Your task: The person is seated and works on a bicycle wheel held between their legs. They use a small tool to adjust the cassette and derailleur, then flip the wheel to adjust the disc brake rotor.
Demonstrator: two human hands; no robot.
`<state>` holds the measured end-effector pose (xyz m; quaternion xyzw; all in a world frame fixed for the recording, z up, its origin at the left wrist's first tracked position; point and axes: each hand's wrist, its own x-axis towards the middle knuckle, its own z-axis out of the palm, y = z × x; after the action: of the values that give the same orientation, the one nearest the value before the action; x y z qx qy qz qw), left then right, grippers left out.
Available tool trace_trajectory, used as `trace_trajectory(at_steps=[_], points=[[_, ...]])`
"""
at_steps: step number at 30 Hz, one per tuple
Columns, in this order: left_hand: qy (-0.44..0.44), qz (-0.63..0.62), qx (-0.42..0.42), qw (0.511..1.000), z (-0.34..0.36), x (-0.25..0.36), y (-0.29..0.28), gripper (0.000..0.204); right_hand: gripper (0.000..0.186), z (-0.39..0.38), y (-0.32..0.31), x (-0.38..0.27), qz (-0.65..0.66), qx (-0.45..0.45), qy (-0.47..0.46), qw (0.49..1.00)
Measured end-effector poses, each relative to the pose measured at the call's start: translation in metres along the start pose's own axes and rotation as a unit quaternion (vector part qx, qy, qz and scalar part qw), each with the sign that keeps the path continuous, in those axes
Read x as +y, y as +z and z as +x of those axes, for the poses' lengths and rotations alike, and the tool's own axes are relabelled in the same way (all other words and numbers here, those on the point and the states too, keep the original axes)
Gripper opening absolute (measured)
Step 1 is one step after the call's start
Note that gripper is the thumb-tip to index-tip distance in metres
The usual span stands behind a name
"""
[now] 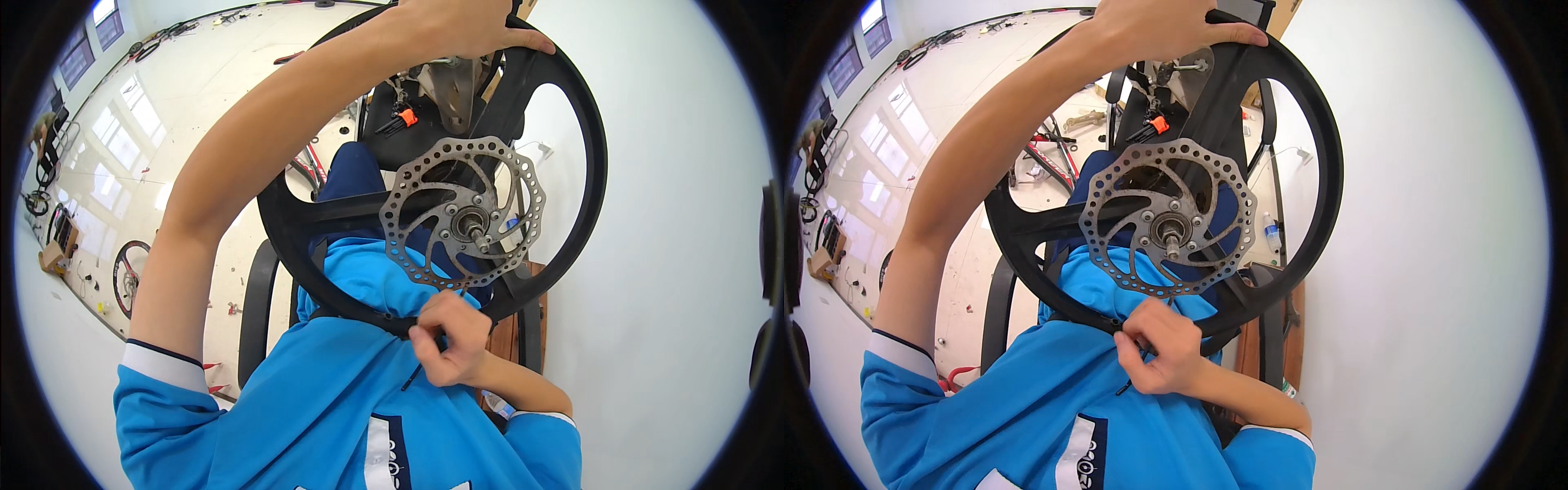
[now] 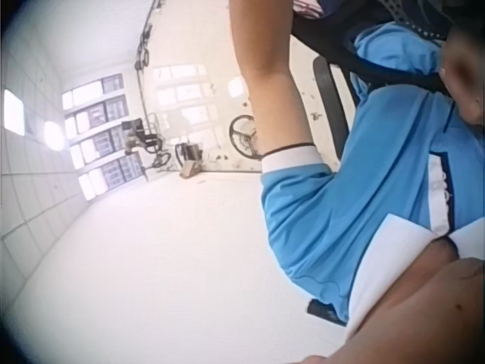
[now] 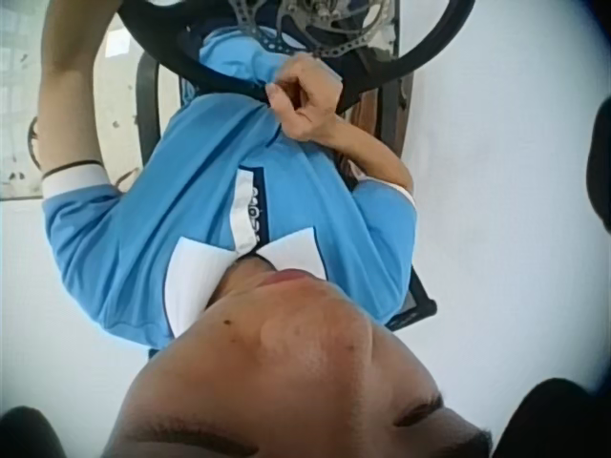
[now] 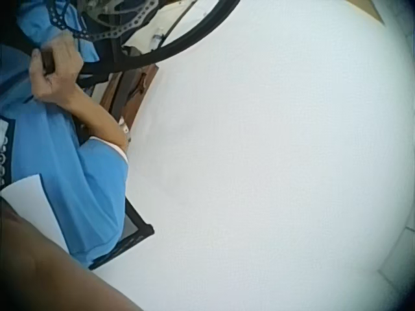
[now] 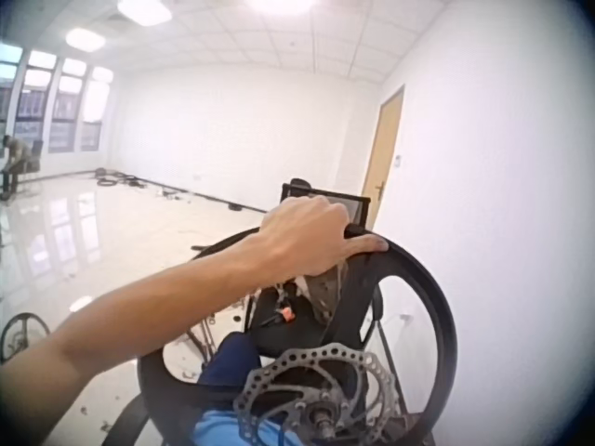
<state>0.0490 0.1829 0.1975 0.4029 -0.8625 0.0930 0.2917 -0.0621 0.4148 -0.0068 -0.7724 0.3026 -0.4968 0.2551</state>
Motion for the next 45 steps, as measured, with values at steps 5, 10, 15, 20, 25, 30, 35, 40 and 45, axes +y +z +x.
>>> trace_trajectory(at_steps=[5, 10, 15, 20, 25, 30, 35, 40, 45], points=[[0.012, -0.018, -0.017, 1.000, -0.004, -0.002, 0.002, 0.087, 0.026, -0.013, -0.040, -0.008, -0.107, -0.290, 0.040, 0.950], [-0.008, -0.001, -0.017, 1.000, 0.002, -0.001, 0.007, 0.088, 0.030, -0.010, -0.050, -0.031, -0.190, -0.422, 0.075, 0.884], [-0.023, 0.007, -0.025, 0.999, 0.000, -0.003, 0.008, 0.089, 0.026, -0.007, -0.053, -0.041, -0.244, -0.454, 0.040, 0.856], [-0.021, -0.003, -0.023, 1.000, 0.002, -0.005, 0.011, 0.091, 0.020, -0.008, -0.055, -0.046, -0.305, -0.481, 0.055, 0.820], [-0.022, 0.009, -0.021, 0.999, 0.000, -0.007, 0.010, 0.091, 0.012, 0.007, -0.068, -0.035, -0.224, -0.289, -0.037, 0.930], [-0.023, -0.005, -0.021, 0.999, -0.001, -0.006, 0.010, 0.089, 0.010, 0.030, -0.088, -0.045, 0.013, -0.027, 0.291, 0.956], [-0.018, -0.010, -0.022, 1.000, -0.001, -0.002, 0.010, 0.088, 0.009, 0.034, -0.088, -0.023, -0.145, 0.008, 0.154, 0.977], [-0.018, -0.007, -0.017, 1.000, 0.000, -0.007, 0.015, 0.089, 0.010, 0.032, -0.085, -0.020, -0.134, 0.005, 0.168, 0.977], [-0.025, -0.002, -0.021, 0.999, -0.001, -0.007, 0.013, 0.089, 0.010, 0.034, -0.083, -0.018, -0.188, -0.002, 0.151, 0.970]])
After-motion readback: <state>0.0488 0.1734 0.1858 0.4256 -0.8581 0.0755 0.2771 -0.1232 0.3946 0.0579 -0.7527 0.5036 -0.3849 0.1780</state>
